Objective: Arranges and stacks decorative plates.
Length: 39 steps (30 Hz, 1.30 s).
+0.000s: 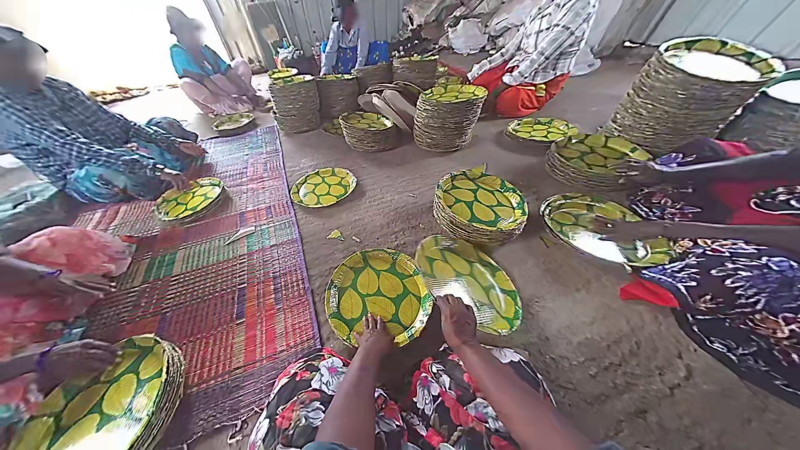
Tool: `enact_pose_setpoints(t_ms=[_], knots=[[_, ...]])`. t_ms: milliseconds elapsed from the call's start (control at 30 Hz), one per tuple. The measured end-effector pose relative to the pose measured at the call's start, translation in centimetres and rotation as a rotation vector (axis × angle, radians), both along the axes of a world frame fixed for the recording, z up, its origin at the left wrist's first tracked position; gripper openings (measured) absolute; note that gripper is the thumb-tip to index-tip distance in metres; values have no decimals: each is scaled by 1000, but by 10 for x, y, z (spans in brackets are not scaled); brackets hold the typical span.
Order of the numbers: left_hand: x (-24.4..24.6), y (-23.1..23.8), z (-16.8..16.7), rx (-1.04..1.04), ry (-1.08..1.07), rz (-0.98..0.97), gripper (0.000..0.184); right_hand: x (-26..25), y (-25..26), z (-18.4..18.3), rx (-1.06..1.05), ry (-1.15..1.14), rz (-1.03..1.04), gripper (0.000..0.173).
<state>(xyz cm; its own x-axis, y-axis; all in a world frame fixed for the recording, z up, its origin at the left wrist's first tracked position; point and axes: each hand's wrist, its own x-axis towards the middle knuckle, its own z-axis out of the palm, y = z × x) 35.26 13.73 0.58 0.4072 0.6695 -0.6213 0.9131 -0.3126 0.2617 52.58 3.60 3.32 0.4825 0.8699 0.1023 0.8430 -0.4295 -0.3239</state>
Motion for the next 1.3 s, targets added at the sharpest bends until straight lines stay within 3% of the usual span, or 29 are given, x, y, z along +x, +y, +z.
enact_pose_setpoints(t_ms=[67,133,200,267,300,500,633,733,833,967,1067,1200,1300], knots=[[-3,2,1,86,-160,155,56,-12,-7,-7,171,-27,226,32],[-7,4,8,232,-385,545,53,-18,-5,-24,203,-38,455,34],[-14,9,14,299,-497,952,54,-23,1,-23,-146,21,542,42],[-23,11,9,203,-601,1257,57,-25,11,-17,-529,9,547,45],[-26,12,8,157,-647,1359,58,-26,14,-18,-598,-16,547,44],[-33,11,3,37,-834,1533,85,-21,6,-23,-551,-39,674,46],[-29,6,6,-143,-863,1509,54,-15,-2,-27,-493,-24,708,47],[-26,2,21,-123,-930,1504,56,-13,-5,-21,-378,46,585,50],[-32,-6,47,-28,-1055,1640,55,-10,-6,-25,28,18,514,56],[-43,1,60,-55,-1419,1899,64,-7,-4,-16,17,65,379,51],[-40,-3,54,-211,-1432,1827,71,-6,-3,-13,-131,128,306,49],[-21,-18,40,-460,-1196,1255,56,-5,2,-8,-338,187,236,47],[6,-32,31,-446,-924,866,46,-4,3,-7,-377,229,200,43]])
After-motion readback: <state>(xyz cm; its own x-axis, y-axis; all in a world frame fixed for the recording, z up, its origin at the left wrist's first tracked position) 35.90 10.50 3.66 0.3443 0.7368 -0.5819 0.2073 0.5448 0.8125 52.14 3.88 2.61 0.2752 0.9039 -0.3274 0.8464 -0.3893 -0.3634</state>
